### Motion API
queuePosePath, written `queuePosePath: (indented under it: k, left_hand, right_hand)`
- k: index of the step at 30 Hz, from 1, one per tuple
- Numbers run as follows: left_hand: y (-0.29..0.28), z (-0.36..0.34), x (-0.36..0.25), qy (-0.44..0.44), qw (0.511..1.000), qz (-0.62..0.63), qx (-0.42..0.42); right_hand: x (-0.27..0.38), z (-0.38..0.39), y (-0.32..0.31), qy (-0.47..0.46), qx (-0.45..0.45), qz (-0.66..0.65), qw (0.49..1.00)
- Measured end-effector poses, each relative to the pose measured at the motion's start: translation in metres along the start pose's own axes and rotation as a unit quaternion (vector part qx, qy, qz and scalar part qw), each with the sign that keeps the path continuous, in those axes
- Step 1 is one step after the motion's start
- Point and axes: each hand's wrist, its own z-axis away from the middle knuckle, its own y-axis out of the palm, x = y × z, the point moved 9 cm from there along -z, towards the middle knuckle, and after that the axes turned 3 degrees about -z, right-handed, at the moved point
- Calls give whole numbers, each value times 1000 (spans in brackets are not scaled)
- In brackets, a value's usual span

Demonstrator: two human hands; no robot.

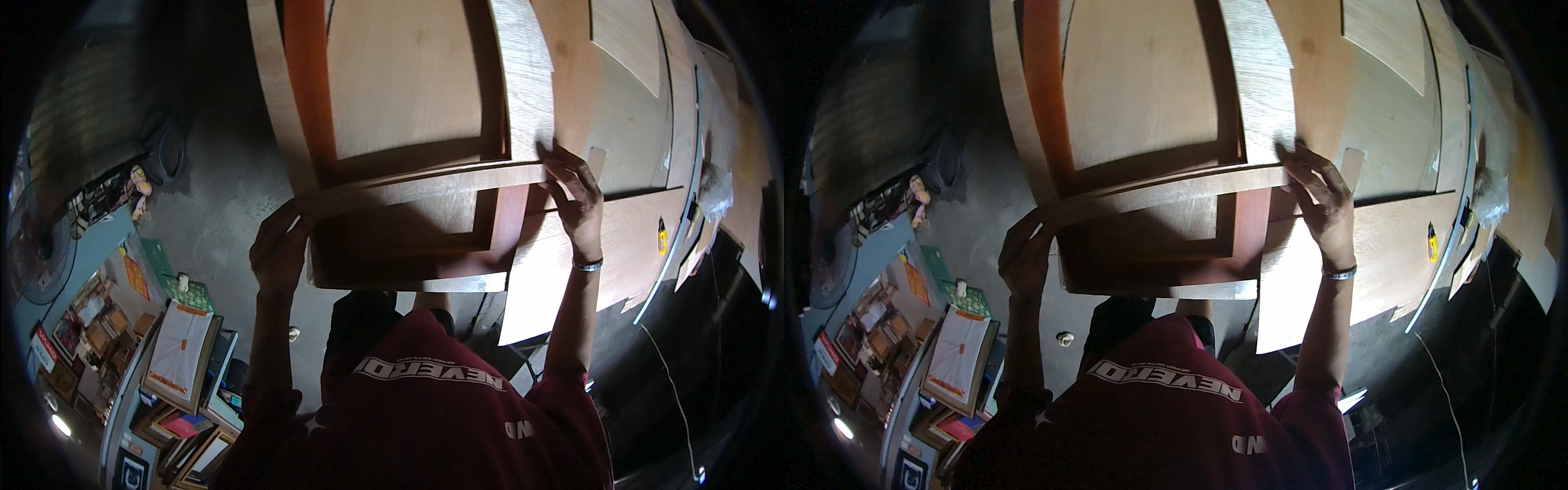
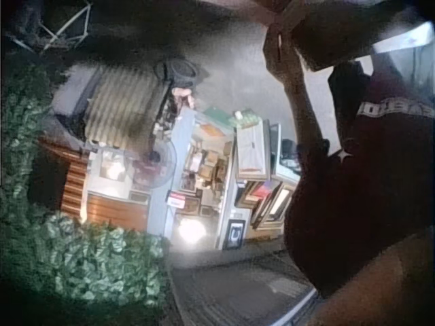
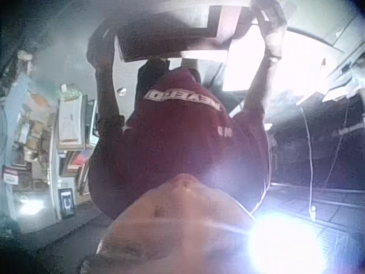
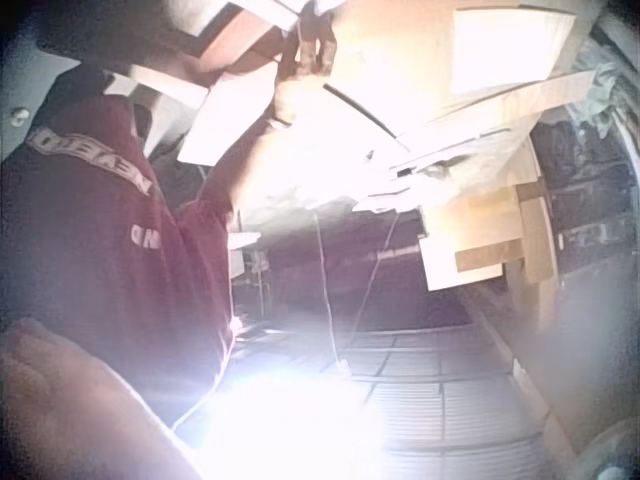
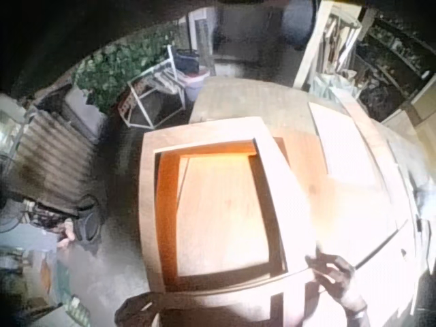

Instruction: The person uses a utility knife and a metal ruler to cut thin strips from a sheet of plywood. They then fit the cut strips into a wooden frame to check the size.

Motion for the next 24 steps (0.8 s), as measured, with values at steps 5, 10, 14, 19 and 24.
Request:
queuePosePath:
  k: [5,10,14,19,24]
  left_hand:
    - [0,4,4,4,1000,14,-20]
    - [1,15,9,-37,998,-19,-44]
    - [2,19,11,-61,996,3,-70]
    - [4,28,15,-109,987,49,-111]
    - [-1,30,5,-164,976,54,-130]
  right_hand:
    - [-5,0,0,20,1,-56,998]
    - [-1,-3,0,39,-8,-86,995]
    - [-1,-2,-2,40,-14,-169,985]
    - [-4,-2,-3,46,-15,-86,995]
    - [4,-2,-5,-5,-28,-29,999]
